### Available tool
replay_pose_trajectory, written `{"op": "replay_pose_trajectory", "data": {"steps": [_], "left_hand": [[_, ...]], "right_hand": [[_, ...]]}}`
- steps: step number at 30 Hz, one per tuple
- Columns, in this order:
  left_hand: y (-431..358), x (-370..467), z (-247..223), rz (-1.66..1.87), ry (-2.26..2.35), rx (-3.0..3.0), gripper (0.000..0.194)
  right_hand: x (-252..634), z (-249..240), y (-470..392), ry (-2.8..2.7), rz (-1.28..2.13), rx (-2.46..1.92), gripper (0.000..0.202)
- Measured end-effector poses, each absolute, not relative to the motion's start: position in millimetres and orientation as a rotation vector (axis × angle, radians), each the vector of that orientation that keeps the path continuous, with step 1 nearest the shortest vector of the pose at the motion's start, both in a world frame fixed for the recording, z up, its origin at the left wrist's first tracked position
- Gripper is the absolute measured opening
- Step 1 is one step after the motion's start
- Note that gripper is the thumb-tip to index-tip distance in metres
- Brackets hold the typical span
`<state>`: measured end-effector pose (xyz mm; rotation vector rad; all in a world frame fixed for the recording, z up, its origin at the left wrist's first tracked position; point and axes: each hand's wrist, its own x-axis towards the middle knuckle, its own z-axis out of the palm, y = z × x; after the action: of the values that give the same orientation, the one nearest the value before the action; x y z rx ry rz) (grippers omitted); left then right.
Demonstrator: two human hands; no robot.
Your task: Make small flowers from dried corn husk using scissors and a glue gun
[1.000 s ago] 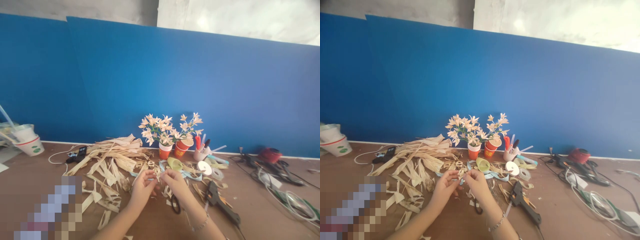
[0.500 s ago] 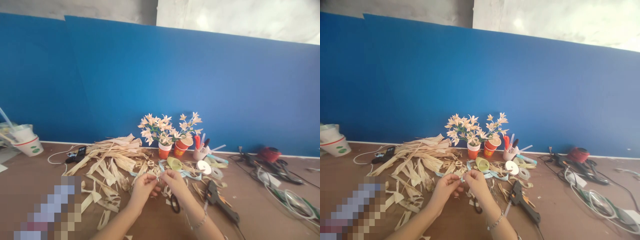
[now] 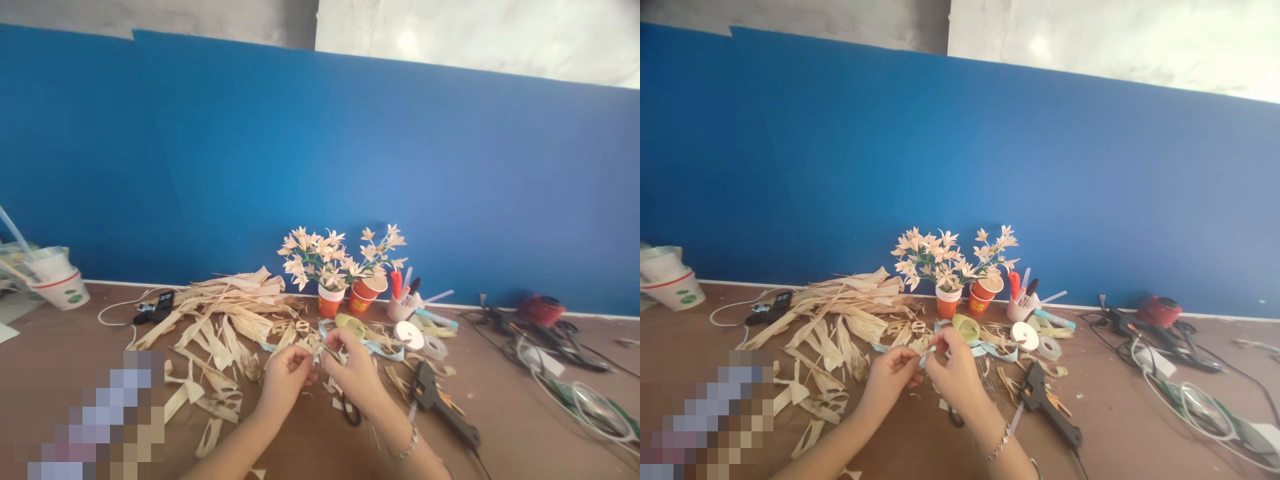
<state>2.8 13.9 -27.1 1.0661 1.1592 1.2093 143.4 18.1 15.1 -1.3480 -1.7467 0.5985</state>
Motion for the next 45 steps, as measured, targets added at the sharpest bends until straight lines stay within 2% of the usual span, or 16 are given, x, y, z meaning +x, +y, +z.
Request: {"op": "replay_pose_trajectory", "data": {"steps": [6,10,33,37,41,45], "left_hand": [[14,3,-25,1.206,1.144,1.156,0.011],[13,3,-23,1.164,1.154,1.138,0.014],[11,2,-20,1.168,1.158,1.135,0.013],[13,2,-24,1.186,1.163,1.102,0.015],[17,1,-28,1.219,1.176,1.035,0.019],[18,0,-30,1.25,1.166,1.01,0.021]], "right_hand": [[140,6,15,-1.994,0.274,-1.209,0.015],[142,0,18,-2.031,0.211,-1.217,0.015],[142,8,17,-2.027,0.276,-1.279,0.013],[150,18,20,-2.015,0.378,-1.269,0.013],[164,21,24,-2.059,0.503,-1.4,0.013],[165,8,23,-2.293,0.475,-1.546,0.021]]}}
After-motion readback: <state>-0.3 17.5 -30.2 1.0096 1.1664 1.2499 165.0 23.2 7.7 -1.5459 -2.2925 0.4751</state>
